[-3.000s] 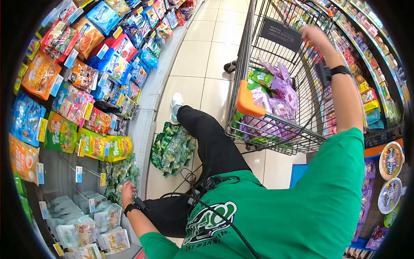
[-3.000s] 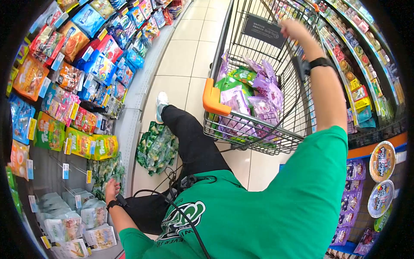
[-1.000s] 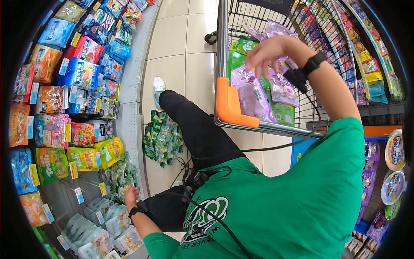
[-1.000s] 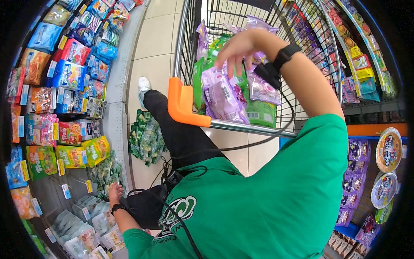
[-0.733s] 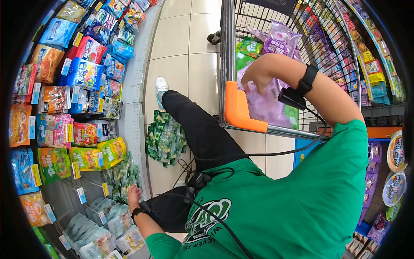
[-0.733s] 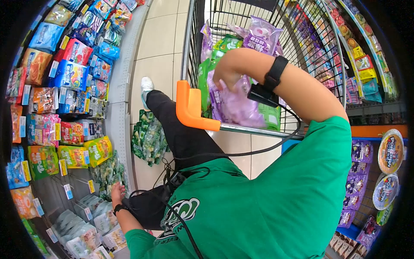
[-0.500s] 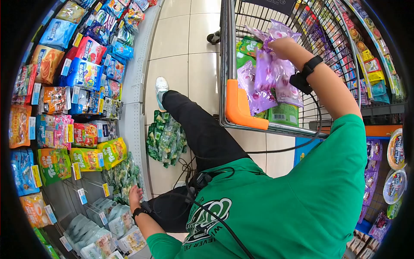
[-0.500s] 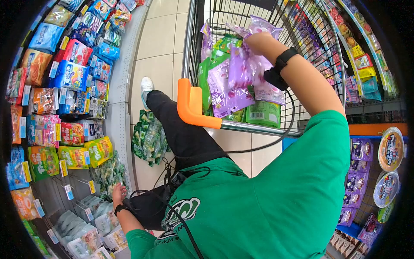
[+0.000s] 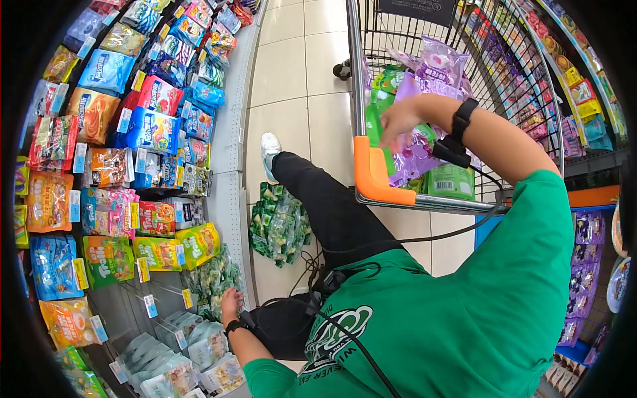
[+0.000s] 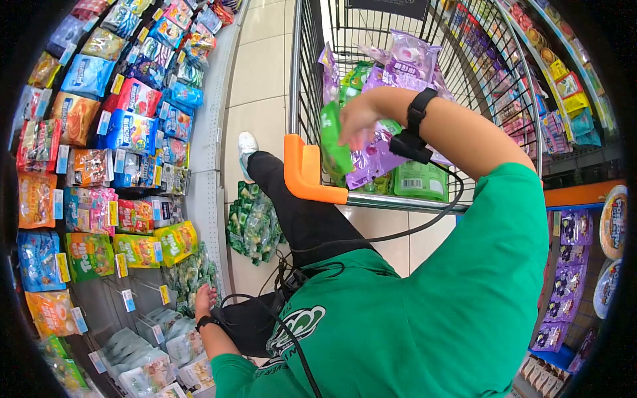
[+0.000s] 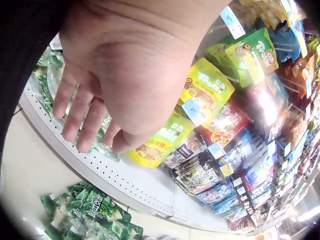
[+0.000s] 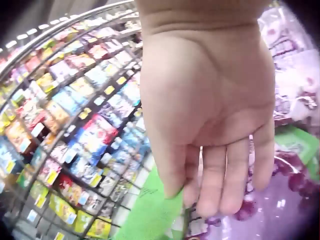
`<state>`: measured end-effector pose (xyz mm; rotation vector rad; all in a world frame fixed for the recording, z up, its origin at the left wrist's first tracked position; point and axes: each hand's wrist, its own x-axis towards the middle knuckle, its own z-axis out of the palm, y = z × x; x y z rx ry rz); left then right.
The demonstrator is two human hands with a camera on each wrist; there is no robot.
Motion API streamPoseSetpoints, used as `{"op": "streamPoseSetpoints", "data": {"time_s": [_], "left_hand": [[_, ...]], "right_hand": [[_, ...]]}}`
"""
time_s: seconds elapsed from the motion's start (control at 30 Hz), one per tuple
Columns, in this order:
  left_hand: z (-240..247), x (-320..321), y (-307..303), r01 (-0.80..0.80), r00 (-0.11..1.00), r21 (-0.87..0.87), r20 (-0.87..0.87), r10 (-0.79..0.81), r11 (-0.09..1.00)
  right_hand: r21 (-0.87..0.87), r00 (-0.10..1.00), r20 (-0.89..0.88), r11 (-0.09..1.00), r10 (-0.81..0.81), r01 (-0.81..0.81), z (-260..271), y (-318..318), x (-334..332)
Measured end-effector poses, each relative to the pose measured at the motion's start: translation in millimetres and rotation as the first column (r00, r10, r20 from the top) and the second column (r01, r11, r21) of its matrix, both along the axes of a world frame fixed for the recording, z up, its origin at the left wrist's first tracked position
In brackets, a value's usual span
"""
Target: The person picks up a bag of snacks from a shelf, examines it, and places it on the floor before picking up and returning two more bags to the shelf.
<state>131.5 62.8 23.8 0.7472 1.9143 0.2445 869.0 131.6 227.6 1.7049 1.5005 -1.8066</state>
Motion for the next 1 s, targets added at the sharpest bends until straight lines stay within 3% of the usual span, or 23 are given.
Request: {"op": "streamPoseSetpoints", "data": {"time_s": [0.03, 0.1, 0.27, 0.33, 0.47, 0.5, 0.53, 0.57, 0.63, 0.67, 0.8, 0.83, 0.87, 0.93, 1.0], "left_hand": [[-0.7, -1.2, -1.0, 0.0, 1.0, 0.014, -0.001, 0.0, 1.0], [-2.5, -3.0, -0.3, 0.023, 1.0, 0.015, 0.0, -0.023, 1.0], [-2.4, -7.5, -4.9, 0.035, 0.999, -0.006, 0.006, -0.035, 0.999], [5.3, -0.3, -4.7, 0.026, 1.0, -0.019, 0.005, -0.026, 0.999], [-0.8, -8.8, -4.4, 0.029, 1.0, -0.012, 0.009, -0.029, 0.999], [-5.8, -10.5, -2.8, 0.038, 0.999, -0.014, 0.02, -0.038, 0.999], [-3.7, -5.8, -3.1, 0.035, 0.999, -0.011, 0.026, -0.034, 0.999], [5.8, 2.8, -3.2, 0.036, 0.999, -0.011, 0.008, -0.035, 0.999], [7.7, 7.9, -1.7, 0.034, 0.999, -0.007, -0.009, -0.034, 0.999], [5.3, 5.6, -1.4, 0.03, 1.0, -0.007, -0.008, -0.03, 1.0], [-2.2, 1.2, -0.4, -0.015, 1.0, 0.04, 0.017, 0.015, 0.999], [-3.1, 2.6, 1.4, -0.024, 0.999, 0.04, 0.026, 0.023, 0.999], [-3.7, 2.3, 3.0, -0.013, 1.0, 0.044, 0.025, 0.012, 0.999], [-10.1, -5.5, 2.5, -0.002, 0.999, 0.074, 0.04, -0.001, 0.997], [-18.2, -12.7, 3.6, 0.018, 0.998, 0.127, 0.055, -0.025, 0.992]], "right_hand": [[-0.11, 1.0, 0.005, 0.994, -0.007, 0.008, -3.1, -2.4, 12.9], [-0.172, 0.995, 0.092, 0.985, 0.03, -0.014, -20.0, -7.7, 47.0], [-0.16, 0.982, 0.185, 0.985, -0.026, 0.056, -10.8, -11.1, 78.7], [-0.181, 0.967, 0.247, 0.983, 0.055, -0.01, -11.5, -6.6, 78.2], [-0.194, 0.978, 0.205, 0.981, 0.033, 0.007, -14.3, -3.8, 63.1], [-0.188, 0.996, -0.033, 0.979, -0.082, 0.075, -5.0, -7.3, 48.3], [-0.198, 0.944, -0.268, 0.97, -0.191, 0.14, 4.9, -10.2, 32.8], [-0.195, 0.946, -0.263, 0.971, -0.188, 0.139, 14.7, -12.1, 15.6], [-0.186, 0.823, -0.526, 0.974, -0.213, 0.133, 30.2, -12.6, -14.9], [-0.183, 0.824, -0.526, 0.974, -0.21, 0.132, 32.0, -11.8, -20.2], [-0.064, 0.943, -0.32, 0.995, -0.087, 0.07, 67.3, -6.8, -33.9], [0.128, 0.992, -0.063, 0.987, 0.107, -0.098, 88.7, 0.6, -33.3], [0.261, 0.942, 0.225, 0.916, 0.249, -0.304, 110.0, 5.2, -32.3], [0.562, 0.954, 0.283, 0.788, 0.104, -0.252, 150.5, 3.9, -25.7], [0.642, 0.962, 0.271, 0.737, 0.043, -0.214, 193.7, 2.5, -28.8]]}}
